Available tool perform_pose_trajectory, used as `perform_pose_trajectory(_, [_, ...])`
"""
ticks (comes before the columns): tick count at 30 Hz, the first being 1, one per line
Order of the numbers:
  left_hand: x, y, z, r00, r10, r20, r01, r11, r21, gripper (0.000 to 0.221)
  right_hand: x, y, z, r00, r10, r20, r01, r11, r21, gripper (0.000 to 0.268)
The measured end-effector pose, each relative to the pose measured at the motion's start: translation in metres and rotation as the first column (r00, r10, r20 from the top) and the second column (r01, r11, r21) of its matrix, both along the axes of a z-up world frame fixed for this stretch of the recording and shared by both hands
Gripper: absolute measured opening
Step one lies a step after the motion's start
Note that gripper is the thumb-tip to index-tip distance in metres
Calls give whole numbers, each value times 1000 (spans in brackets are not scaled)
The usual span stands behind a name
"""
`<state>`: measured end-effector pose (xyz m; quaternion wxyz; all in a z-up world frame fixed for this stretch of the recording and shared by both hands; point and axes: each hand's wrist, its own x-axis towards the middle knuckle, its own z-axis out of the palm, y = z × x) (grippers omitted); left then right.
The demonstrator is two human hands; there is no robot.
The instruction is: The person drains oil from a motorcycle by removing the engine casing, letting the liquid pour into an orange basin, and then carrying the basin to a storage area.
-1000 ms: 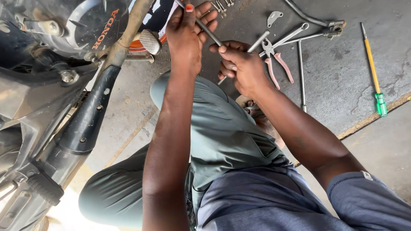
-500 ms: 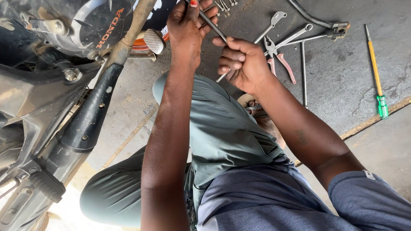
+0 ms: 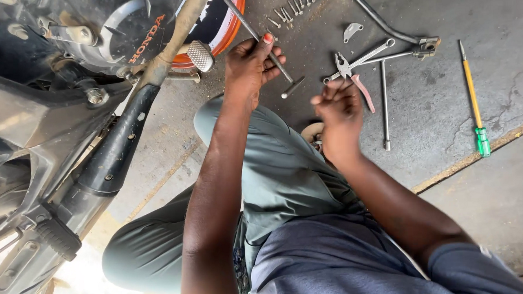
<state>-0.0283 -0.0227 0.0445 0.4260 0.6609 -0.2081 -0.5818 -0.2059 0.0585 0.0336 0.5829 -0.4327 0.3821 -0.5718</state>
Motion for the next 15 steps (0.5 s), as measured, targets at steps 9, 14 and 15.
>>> perform_pose_trajectory(9, [6,3,-10,995,-20,-101,12,997,-78,28,-4,14,19,879,447,165,-447,894,-37,17])
perform_pose_trajectory(14, [4,-5,-12,992,12,-126,-24,995,-94,31,7,13,-7,928,75,364,-276,796,539,23])
perform_pose_trajectory(15, [4,-3,-16,988,-2,-155,-16,994,-112,33,7,12,-12,902,32,431,-316,729,607,26])
